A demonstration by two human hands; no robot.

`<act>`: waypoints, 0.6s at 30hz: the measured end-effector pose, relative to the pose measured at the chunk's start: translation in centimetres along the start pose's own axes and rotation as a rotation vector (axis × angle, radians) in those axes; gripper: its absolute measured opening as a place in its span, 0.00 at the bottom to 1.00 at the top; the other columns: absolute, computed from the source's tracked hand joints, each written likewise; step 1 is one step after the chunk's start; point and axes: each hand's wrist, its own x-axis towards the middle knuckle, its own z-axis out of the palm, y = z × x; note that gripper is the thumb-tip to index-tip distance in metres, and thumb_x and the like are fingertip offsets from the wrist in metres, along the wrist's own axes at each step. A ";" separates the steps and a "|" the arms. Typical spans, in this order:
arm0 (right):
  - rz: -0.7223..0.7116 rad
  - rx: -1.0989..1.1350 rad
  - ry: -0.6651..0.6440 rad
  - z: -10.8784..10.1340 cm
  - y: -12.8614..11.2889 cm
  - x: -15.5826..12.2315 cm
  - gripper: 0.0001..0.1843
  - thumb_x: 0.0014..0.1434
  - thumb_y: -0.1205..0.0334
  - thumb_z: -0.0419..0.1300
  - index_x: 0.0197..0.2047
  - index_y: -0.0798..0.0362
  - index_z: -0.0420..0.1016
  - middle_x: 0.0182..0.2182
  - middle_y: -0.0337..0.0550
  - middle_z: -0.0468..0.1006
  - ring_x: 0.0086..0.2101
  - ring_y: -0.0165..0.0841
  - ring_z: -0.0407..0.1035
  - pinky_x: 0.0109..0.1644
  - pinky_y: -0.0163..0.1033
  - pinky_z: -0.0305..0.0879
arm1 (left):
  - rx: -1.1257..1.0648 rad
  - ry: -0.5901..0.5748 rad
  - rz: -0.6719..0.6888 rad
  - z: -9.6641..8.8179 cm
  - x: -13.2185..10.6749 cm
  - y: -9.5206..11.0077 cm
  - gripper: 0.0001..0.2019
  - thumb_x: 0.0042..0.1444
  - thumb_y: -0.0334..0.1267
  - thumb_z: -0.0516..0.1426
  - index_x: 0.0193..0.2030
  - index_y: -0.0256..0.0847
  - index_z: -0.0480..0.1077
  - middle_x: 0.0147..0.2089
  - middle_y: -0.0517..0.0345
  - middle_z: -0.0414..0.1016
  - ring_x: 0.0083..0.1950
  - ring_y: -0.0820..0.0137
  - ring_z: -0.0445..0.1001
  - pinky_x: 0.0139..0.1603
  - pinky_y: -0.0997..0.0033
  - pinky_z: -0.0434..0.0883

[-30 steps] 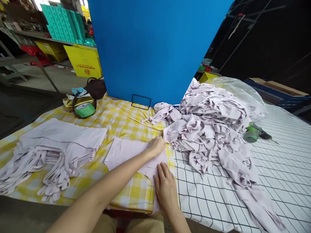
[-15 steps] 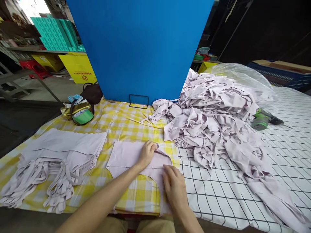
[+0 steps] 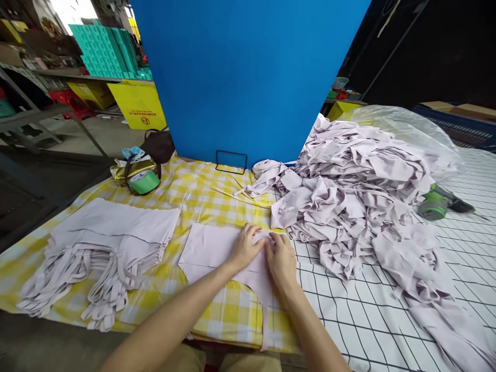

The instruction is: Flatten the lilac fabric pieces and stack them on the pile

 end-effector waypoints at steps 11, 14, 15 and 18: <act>0.062 -0.108 -0.012 0.2 2.3 2.6 0.13 0.55 0.70 0.50 0.41 0.55 0.73 0.34 0.46 0.73 0.33 0.36 0.66 0.35 0.37 0.56 | 0.090 -0.057 0.042 0.3 0.0 0.2 0.10 0.51 0.27 0.54 0.40 0.39 0.68 0.42 0.55 0.69 0.47 0.65 0.65 0.50 0.62 0.66; -0.002 -0.118 -0.050 0.1 2.4 3.2 0.13 0.57 0.70 0.49 0.38 0.53 0.74 0.33 0.44 0.73 0.31 0.33 0.66 0.33 0.35 0.55 | 0.109 -0.059 0.046 0.2 0.0 0.2 0.08 0.51 0.26 0.54 0.37 0.39 0.69 0.40 0.55 0.69 0.45 0.65 0.65 0.49 0.64 0.66; -0.030 -0.125 -0.065 0.1 2.5 3.4 0.13 0.57 0.70 0.49 0.36 0.53 0.74 0.32 0.43 0.73 0.30 0.33 0.66 0.32 0.35 0.54 | 0.116 -0.060 0.050 0.2 0.0 0.2 0.07 0.51 0.26 0.54 0.36 0.38 0.69 0.39 0.55 0.69 0.45 0.66 0.66 0.49 0.65 0.66; -0.141 -0.149 -0.118 -0.4 2.5 3.8 0.13 0.59 0.69 0.48 0.33 0.54 0.74 0.30 0.44 0.73 0.30 0.33 0.65 0.33 0.35 0.53 | 0.131 -0.065 0.053 0.2 0.0 0.3 0.06 0.51 0.26 0.54 0.35 0.39 0.69 0.38 0.56 0.69 0.44 0.66 0.66 0.48 0.65 0.66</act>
